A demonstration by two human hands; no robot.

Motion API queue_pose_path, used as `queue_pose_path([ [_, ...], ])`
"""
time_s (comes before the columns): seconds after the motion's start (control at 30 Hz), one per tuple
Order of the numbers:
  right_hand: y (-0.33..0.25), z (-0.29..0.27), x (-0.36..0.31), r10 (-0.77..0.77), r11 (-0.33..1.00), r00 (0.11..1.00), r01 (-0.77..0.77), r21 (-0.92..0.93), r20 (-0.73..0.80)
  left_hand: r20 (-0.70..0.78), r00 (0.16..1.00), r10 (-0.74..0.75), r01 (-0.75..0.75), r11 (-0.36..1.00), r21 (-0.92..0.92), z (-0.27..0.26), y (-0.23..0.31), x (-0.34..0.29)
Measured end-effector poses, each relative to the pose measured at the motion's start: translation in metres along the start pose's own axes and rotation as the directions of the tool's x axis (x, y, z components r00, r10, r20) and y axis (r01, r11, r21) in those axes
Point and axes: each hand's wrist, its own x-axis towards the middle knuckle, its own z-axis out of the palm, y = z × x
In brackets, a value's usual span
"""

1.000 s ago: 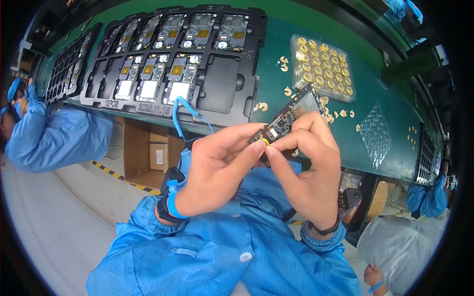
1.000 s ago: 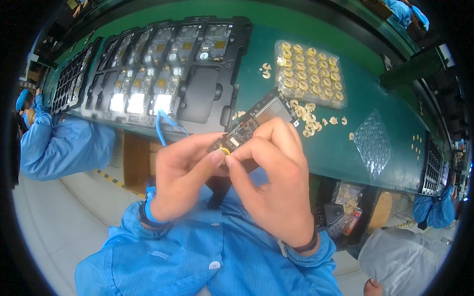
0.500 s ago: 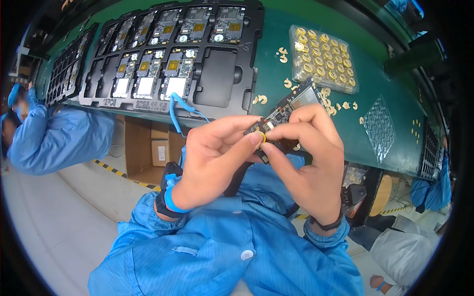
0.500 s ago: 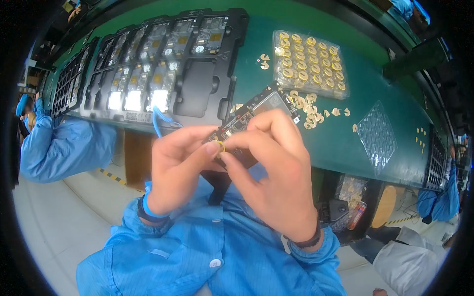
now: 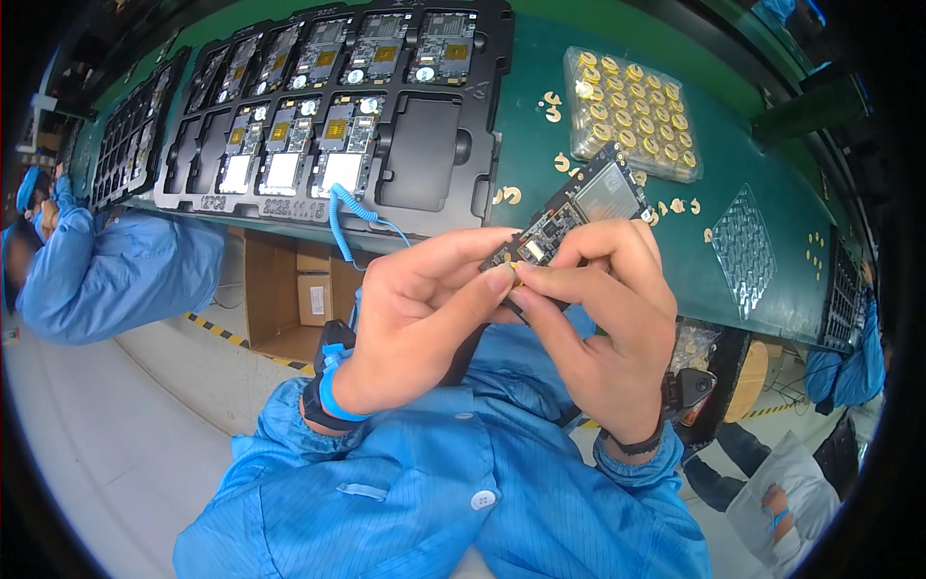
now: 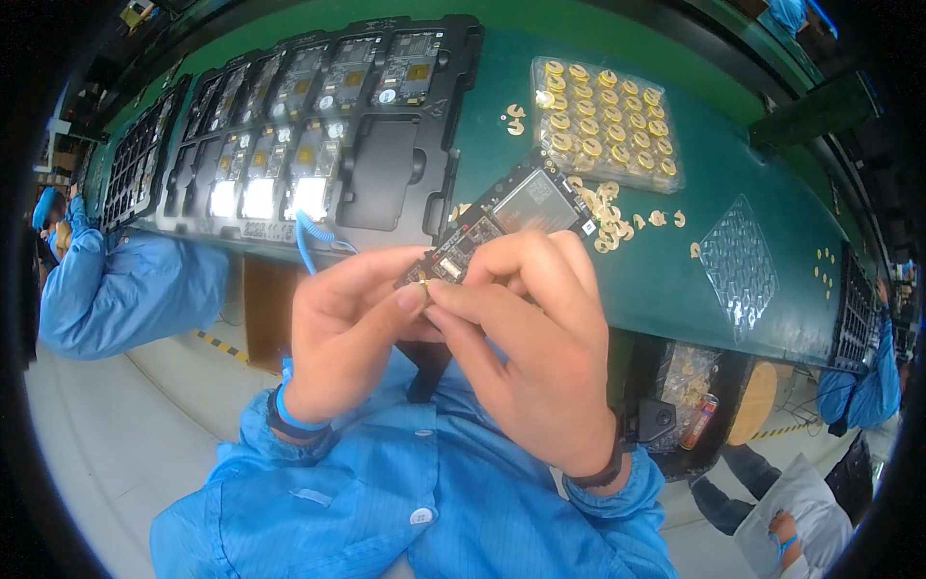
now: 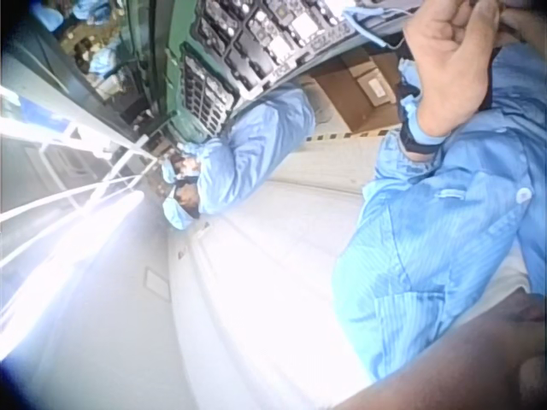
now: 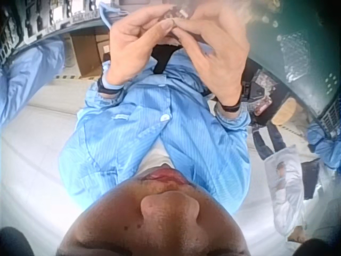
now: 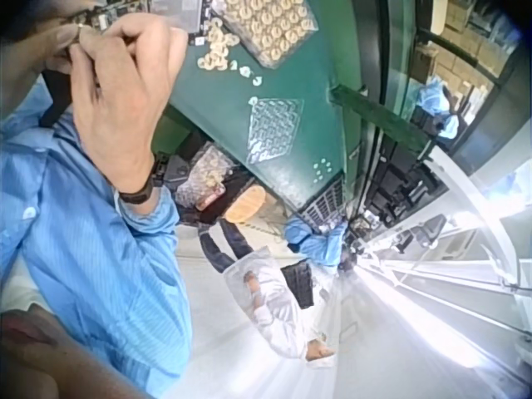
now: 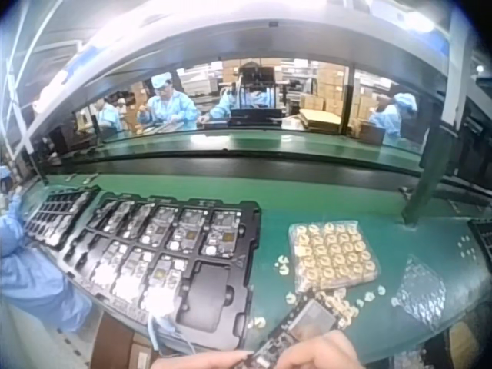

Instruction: Assembling electronic components onto circuit boards on a production line.

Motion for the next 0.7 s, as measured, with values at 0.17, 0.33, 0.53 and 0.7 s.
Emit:
queue_pose_path([
  [0.17, 0.003, 0.004, -0.001, -0.006, 1.0, 1.0, 0.006, -0.011, -0.029, -0.046, 0.999, -0.01, 0.013, 0.997, 0.075, 0.001, 0.0, 0.002],
  [0.33, 0.011, -0.007, -0.001, 0.01, 1.0, 0.997, -0.011, -0.005, -0.083, -0.116, 0.993, 0.008, 0.011, 0.987, 0.16, -0.011, -0.006, 0.015],
  [0.53, 0.037, -0.031, 0.003, 0.666, 0.499, 0.743, -0.508, 0.702, 0.064, -0.019, 0.989, 0.145, -0.142, 0.983, 0.118, 0.006, -0.011, 0.048],
  [0.7, 0.08, -0.069, 0.068, 0.55, 0.626, 0.816, -0.543, 0.56, 0.176, 0.004, 0.992, 0.13, -0.129, 0.989, 0.077, 0.024, -0.004, 0.103],
])
